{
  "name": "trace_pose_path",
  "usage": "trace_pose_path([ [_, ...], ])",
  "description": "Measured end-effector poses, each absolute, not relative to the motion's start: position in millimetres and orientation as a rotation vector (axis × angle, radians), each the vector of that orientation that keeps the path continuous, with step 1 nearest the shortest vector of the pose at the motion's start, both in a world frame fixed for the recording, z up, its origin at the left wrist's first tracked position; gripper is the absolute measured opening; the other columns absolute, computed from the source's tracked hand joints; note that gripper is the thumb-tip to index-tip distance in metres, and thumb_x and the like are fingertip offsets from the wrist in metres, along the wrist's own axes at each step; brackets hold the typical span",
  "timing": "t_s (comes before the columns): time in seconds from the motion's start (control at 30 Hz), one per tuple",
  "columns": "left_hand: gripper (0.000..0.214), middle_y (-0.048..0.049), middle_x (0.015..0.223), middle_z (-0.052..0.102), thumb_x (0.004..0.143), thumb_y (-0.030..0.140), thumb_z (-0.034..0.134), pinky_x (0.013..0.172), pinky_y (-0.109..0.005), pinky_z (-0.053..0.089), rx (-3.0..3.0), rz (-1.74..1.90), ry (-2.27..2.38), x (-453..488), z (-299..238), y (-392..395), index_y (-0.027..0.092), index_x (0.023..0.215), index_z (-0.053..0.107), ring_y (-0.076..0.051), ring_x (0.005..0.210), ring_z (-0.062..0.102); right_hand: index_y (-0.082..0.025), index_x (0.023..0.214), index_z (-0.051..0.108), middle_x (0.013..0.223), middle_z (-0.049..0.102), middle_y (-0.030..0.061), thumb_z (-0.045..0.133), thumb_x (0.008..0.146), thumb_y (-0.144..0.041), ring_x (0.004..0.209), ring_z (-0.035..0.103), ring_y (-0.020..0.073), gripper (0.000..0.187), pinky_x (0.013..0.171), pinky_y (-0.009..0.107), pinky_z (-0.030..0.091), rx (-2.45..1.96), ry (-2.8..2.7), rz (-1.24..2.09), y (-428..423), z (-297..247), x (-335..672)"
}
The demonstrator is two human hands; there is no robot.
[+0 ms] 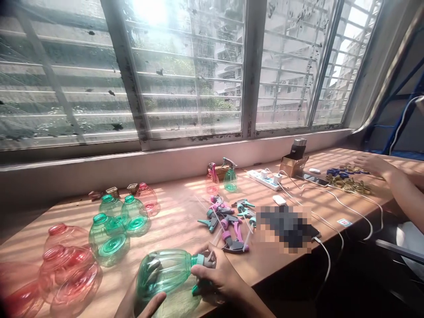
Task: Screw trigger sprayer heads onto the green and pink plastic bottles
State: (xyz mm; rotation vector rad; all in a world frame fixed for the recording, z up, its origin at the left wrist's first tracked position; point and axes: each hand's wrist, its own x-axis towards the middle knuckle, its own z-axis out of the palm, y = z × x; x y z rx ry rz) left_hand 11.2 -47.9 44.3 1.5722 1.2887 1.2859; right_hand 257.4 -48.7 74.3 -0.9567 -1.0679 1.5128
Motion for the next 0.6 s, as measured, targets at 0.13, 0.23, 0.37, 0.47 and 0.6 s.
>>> trace_pose_path([
  [0.13,0.096,-0.0123,0.158,0.055,0.084,0.070,0.071,0.129,-0.050,0.029,1.526,1.246,1.292,13,50,-48,0.027,0.162,0.033,-0.038,0.150,0.046,-0.022,0.102,0.059,0.070,0.067,-0.0046,0.094,0.066,-0.059,0.064,0.067,0.0173,0.062,0.058,0.027,0.051,-0.953,-1.077,1.501,-49,73,258],
  [0.23,0.093,-0.0102,0.159,0.054,0.085,0.067,0.071,0.129,-0.047,0.029,1.515,1.299,1.255,14,51,-49,0.028,0.161,0.034,-0.036,0.151,0.046,-0.021,0.097,0.059,0.070,0.068,-0.0029,0.093,0.065,-0.063,0.061,0.068,0.0174,0.063,0.060,0.030,0.053,-0.932,-1.103,1.492,-47,71,256],
  [0.37,0.087,-0.0122,0.153,0.060,0.083,0.065,0.075,0.126,-0.045,0.035,1.534,1.333,1.241,12,52,-46,0.025,0.154,0.045,-0.035,0.147,0.051,-0.023,0.093,0.054,0.067,0.069,-0.0026,0.088,0.066,-0.069,0.052,0.063,0.0151,0.064,0.054,0.030,0.050,-0.910,-1.109,1.491,-43,68,253],
  [0.47,0.083,-0.0147,0.140,0.070,0.075,0.074,0.077,0.119,-0.045,0.046,1.505,1.288,1.268,10,57,-40,0.020,0.136,0.062,-0.038,0.136,0.061,-0.023,0.091,0.053,0.069,0.072,-0.0013,0.091,0.063,-0.067,0.052,0.064,0.0152,0.065,0.054,0.030,0.049,-0.889,-1.131,1.508,-42,67,251],
  [0.6,0.073,-0.0128,0.122,0.079,0.076,0.078,0.073,0.108,-0.045,0.055,1.444,1.273,1.314,9,65,-32,0.019,0.118,0.071,-0.040,0.125,0.069,-0.024,0.090,0.050,0.065,0.072,-0.0028,0.091,0.061,-0.067,0.050,0.064,0.0151,0.066,0.053,0.028,0.046,-0.869,-1.152,1.523,-40,66,249],
])
